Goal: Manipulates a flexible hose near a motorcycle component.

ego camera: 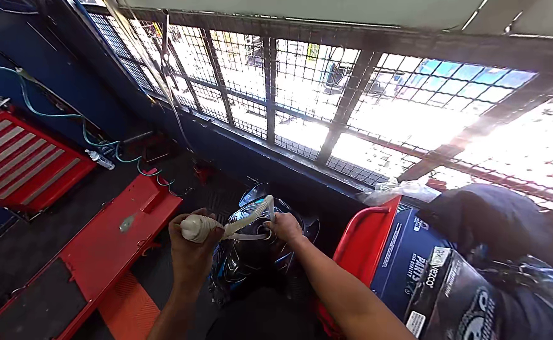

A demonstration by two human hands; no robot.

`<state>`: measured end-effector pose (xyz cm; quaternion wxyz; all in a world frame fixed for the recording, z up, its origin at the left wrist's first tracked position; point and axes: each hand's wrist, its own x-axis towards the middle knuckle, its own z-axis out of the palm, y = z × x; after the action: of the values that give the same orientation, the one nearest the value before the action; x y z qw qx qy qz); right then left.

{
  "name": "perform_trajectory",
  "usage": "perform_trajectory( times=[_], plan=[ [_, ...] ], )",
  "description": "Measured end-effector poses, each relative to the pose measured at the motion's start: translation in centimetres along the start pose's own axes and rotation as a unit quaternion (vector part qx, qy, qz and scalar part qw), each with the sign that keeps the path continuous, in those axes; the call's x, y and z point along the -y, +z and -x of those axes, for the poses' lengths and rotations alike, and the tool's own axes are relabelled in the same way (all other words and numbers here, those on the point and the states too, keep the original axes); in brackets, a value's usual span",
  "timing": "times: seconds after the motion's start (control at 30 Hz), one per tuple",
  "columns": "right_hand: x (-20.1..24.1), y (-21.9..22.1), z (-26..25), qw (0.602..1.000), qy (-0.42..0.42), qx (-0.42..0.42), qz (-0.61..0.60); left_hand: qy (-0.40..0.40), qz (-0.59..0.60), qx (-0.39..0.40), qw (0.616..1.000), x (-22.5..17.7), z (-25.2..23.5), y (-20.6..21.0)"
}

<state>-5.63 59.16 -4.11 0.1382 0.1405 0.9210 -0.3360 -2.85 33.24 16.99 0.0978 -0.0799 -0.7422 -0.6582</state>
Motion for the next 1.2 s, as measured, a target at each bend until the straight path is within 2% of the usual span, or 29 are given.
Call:
perform_trajectory(
  times=[0.1, 0.2, 0.33, 0.5, 0.67, 0.83, 1.0, 1.2],
  plan=[
    [-1.0, 0.2, -0.1, 0.995, -0.012, 0.000, -0.099, -0.017, 0.004, 0.064, 0.998, -0.5, 0.2, 0.1],
    [-1.9, 0.2, 0.1, 0.972, -0.028, 0.030, -0.232, -0.019, -0.001, 0.117, 0.993, -0.5, 0.5, 0.0],
    [-2.6, 0.1, 0.4, 0.954, -0.028, 0.010, -0.298, 0.003, 0.000, 0.135, 0.991, -1.1, 0.7, -0.1],
    [-1.4, -1.6, 1.6, 0.974, -0.091, -0.053, -0.202, 0.058, -0.058, 0.113, 0.990, -3.0, 0.6, 0.3],
    [-1.4, -0.6, -0.2, 0.984, -0.093, -0.014, -0.153, 0.092, -0.078, 0.121, 0.985, -4.1, 0.9, 0.5],
    [0.9, -2.2, 1.7, 0.989, -0.096, 0.002, -0.108, 0.125, -0.100, 0.115, 0.981, -4.7, 1.4, 0.5],
    [-0.6, -0.4, -0.5, 0.992, -0.108, 0.011, -0.068, 0.167, -0.104, 0.118, 0.973, -4.9, 1.7, 0.5],
    [-0.7, -0.6, -0.3, 0.992, -0.114, 0.005, -0.057, 0.156, -0.106, 0.119, 0.975, -5.5, 2.1, 0.6]
  ],
)
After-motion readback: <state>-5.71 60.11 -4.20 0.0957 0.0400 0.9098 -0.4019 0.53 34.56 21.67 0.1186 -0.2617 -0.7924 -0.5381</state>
